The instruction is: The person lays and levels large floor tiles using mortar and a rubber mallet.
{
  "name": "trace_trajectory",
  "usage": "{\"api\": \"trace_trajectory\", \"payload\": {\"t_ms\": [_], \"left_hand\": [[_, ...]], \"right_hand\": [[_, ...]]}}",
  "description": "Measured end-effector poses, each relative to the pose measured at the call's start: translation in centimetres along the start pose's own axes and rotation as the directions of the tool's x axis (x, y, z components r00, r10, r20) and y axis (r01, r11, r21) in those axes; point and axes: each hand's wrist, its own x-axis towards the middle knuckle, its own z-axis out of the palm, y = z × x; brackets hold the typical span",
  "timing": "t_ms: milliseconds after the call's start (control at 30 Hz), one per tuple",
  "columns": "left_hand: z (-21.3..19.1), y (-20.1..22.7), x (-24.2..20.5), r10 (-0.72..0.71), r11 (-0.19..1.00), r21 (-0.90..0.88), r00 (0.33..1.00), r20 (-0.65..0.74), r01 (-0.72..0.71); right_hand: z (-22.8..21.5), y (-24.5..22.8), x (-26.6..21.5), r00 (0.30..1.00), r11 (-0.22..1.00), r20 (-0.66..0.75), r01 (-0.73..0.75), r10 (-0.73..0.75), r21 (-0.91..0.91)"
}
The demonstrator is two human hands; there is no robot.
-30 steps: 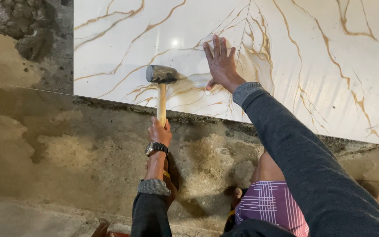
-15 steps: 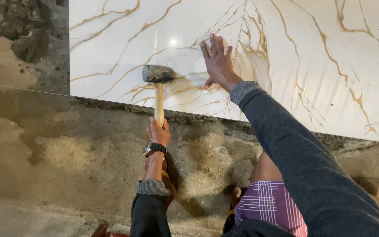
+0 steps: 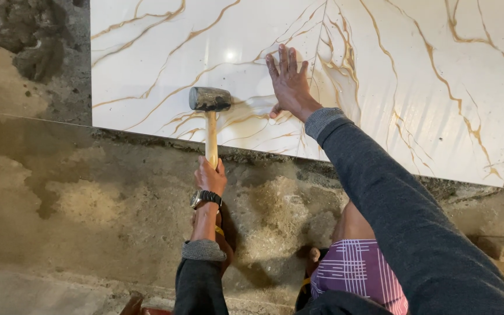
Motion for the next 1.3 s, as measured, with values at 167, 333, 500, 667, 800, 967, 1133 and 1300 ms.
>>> {"api": "trace_trajectory", "payload": {"t_ms": [167,333,500,667,800,967,1133,1300], "left_hand": [[1.0,-0.9,0.2,0.015,1.000,0.020,0.998,-0.060,-0.014],[-0.4,-0.1,-0.5,-0.008,1.000,0.003,1.000,-0.006,0.008],[-2.9,0.9,-0.5,-0.037,0.999,0.011,0.999,-0.016,0.037],[-6.3,3.9,-1.1,-0.013,0.988,-0.154,0.982,-0.186,-0.016],[-3.1,3.0,-0.9,-0.116,0.977,-0.199,0.964,-0.237,0.069],[0.8,0.4,-0.8,-0.045,0.986,0.160,0.996,-0.075,0.057],[0.3,0.7,-0.5,-0.020,0.997,0.074,1.000,-0.010,0.020],[-0.5,1.3,-0.6,-0.046,0.997,0.056,0.999,0.022,0.045]], "right_hand": [[-0.5,0.0,-0.1,0.997,1.000,0.079,-0.002,0.002,0.002],[-0.9,-0.1,-0.6,0.997,1.000,0.082,-0.017,0.016,0.003],[-1.0,-0.2,-0.9,0.996,1.000,0.081,-0.022,0.023,-0.012],[-0.9,0.3,-0.9,0.998,0.999,0.067,-0.003,0.000,0.046],[-0.8,0.3,-1.2,0.994,0.995,0.108,0.005,-0.016,0.102],[1.1,0.2,-0.6,0.998,1.000,-0.054,-0.010,0.010,-0.002],[2.1,0.6,-0.3,0.999,0.999,-0.034,0.015,-0.013,0.038],[-1.6,0.3,-2.7,0.997,0.998,0.072,-0.012,0.007,0.070]]}}
